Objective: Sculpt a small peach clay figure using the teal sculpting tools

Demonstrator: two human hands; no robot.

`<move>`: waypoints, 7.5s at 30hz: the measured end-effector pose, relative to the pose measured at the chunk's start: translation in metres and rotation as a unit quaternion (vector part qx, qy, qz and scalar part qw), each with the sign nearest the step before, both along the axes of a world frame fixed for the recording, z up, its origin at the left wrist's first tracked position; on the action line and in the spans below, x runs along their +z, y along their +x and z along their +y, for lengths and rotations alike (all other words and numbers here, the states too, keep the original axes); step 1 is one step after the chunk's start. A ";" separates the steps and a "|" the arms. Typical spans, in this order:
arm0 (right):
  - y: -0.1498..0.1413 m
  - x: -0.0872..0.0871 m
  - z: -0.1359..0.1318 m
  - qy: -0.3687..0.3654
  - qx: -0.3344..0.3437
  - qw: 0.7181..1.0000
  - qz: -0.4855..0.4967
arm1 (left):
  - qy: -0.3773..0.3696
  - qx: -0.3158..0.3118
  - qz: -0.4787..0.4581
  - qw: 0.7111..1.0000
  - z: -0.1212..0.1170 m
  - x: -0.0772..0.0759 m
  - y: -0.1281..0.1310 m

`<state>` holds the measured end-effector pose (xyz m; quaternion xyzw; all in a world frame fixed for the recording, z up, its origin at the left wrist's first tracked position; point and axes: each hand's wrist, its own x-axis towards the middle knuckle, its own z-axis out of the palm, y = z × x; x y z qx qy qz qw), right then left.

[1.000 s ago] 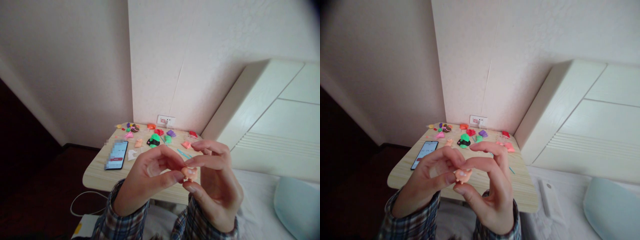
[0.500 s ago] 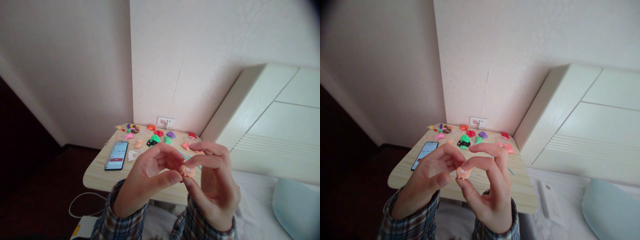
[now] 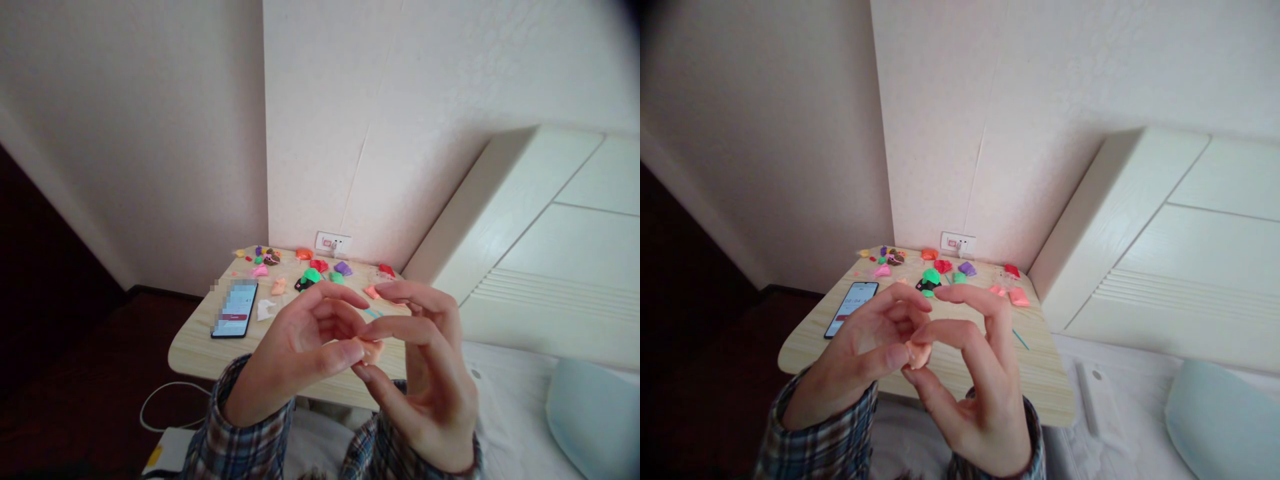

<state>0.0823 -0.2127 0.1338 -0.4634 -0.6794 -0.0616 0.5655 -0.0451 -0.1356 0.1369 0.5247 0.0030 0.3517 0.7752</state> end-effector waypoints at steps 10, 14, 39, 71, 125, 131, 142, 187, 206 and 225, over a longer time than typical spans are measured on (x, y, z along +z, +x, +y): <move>-0.004 -0.001 0.002 0.042 0.013 0.999 0.022 | -0.035 -0.076 -0.037 0.996 0.003 -0.005 -0.002; -0.004 -0.002 0.003 0.043 0.022 0.999 0.024 | -0.047 -0.081 -0.037 0.995 0.002 -0.005 -0.001; -0.003 -0.001 0.003 0.022 -0.003 1.000 -0.007 | -0.041 -0.135 -0.049 0.989 0.005 -0.009 0.001; -0.006 0.002 0.002 0.075 0.001 0.997 -0.006 | -0.077 -0.155 -0.074 0.982 0.006 -0.011 0.003; -0.003 -0.006 0.014 0.162 -0.037 0.986 -0.009 | -0.074 -0.076 -0.051 0.993 0.004 -0.007 0.005; -0.006 -0.005 0.014 0.144 -0.033 0.989 -0.005 | -0.073 -0.069 -0.042 0.994 0.004 -0.008 0.004; -0.006 -0.002 0.008 0.110 -0.032 0.993 -0.010 | -0.047 -0.093 -0.049 0.993 0.007 -0.011 0.003; 0.065 -0.122 0.085 -0.239 -0.017 0.922 0.302 | -0.110 0.232 0.018 0.966 0.037 -0.025 0.004; -0.001 -0.041 0.053 -0.086 0.163 0.895 0.407 | -0.130 0.170 0.020 0.977 0.017 -0.015 0.010; -0.006 -0.021 0.038 -0.065 0.035 0.962 0.264 | -0.126 0.160 -0.021 0.979 0.013 -0.011 0.005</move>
